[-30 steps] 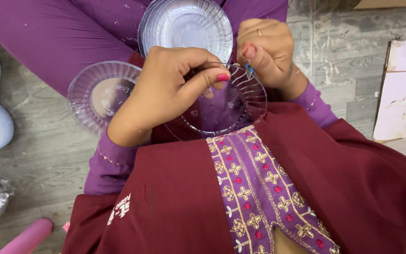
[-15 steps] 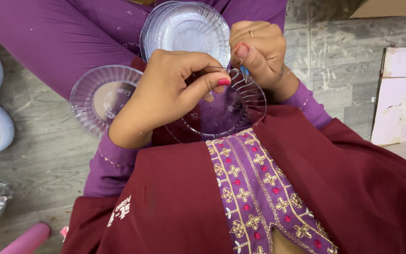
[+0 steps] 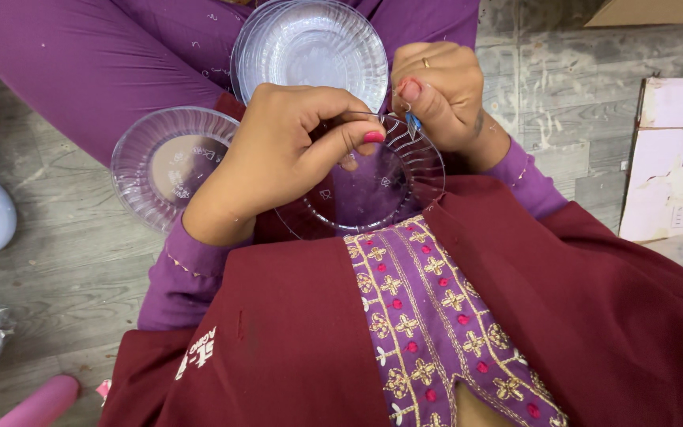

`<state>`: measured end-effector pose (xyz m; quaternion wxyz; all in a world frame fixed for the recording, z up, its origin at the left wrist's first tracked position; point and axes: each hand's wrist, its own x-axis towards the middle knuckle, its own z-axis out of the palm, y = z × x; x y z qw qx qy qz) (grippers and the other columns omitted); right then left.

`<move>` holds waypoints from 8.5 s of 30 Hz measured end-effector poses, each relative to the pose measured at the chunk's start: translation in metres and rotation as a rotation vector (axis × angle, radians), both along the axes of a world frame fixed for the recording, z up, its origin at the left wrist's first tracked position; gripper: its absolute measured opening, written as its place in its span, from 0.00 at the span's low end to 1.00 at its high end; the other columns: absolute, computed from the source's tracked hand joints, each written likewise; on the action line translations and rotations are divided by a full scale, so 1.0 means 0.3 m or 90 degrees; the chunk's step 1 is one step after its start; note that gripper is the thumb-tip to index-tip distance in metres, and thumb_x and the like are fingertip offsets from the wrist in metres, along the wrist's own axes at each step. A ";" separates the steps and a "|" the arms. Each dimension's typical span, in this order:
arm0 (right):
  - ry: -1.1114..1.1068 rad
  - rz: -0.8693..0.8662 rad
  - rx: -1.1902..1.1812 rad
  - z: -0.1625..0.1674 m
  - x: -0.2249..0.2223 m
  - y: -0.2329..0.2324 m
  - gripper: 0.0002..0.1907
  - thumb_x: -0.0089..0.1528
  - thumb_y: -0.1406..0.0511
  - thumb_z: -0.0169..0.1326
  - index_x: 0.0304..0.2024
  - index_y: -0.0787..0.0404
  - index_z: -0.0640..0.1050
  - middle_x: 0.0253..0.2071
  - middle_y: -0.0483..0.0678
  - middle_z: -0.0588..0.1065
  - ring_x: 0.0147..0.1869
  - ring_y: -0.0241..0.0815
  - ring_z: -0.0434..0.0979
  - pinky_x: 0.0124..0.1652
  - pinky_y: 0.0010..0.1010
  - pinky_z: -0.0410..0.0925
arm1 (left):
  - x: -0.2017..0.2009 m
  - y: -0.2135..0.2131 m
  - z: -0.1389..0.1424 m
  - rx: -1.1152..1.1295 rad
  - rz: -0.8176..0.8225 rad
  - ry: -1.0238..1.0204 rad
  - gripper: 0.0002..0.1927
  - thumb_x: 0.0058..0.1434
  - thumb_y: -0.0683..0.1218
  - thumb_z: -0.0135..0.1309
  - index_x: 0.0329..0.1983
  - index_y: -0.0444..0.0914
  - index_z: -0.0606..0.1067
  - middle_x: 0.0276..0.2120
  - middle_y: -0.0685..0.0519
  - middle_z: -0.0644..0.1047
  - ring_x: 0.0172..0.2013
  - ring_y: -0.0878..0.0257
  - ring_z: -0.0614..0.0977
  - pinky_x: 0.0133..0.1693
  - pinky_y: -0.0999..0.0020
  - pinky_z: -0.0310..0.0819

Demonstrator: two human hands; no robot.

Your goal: The person sits on the floor and uses a small blue utility knife to trim the edges of clear plastic lids. They hold each lid in one hand and carefully cut around the rim with the other, then place the trimmed lid into a nearby cardboard box.

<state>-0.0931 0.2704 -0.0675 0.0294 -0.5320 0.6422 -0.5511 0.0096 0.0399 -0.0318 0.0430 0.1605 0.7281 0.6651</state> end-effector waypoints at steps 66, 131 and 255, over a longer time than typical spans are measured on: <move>-0.002 -0.076 -0.003 -0.009 0.070 0.006 0.23 0.74 0.64 0.43 0.23 0.65 0.67 0.21 0.49 0.68 0.24 0.45 0.67 0.30 0.34 0.62 | 0.036 -0.006 -0.025 0.010 0.034 -0.015 0.07 0.69 0.43 0.59 0.40 0.33 0.82 0.31 0.53 0.85 0.30 0.70 0.86 0.33 0.77 0.80; 0.258 -0.421 0.116 0.191 0.286 -0.179 0.07 0.69 0.67 0.60 0.46 0.66 0.78 0.33 0.52 0.78 0.31 0.47 0.79 0.32 0.35 0.69 | 0.086 0.095 -0.045 -0.213 0.425 0.318 0.24 0.67 0.31 0.51 0.66 0.36 0.70 0.48 0.41 0.80 0.45 0.49 0.84 0.48 0.58 0.79; 0.391 -0.432 0.089 0.193 0.278 -0.080 0.16 0.65 0.64 0.70 0.51 0.63 0.82 0.39 0.48 0.79 0.35 0.43 0.73 0.35 0.32 0.66 | 0.118 0.100 -0.008 -0.479 0.535 0.455 0.18 0.66 0.29 0.49 0.59 0.26 0.74 0.53 0.41 0.80 0.56 0.49 0.83 0.59 0.60 0.79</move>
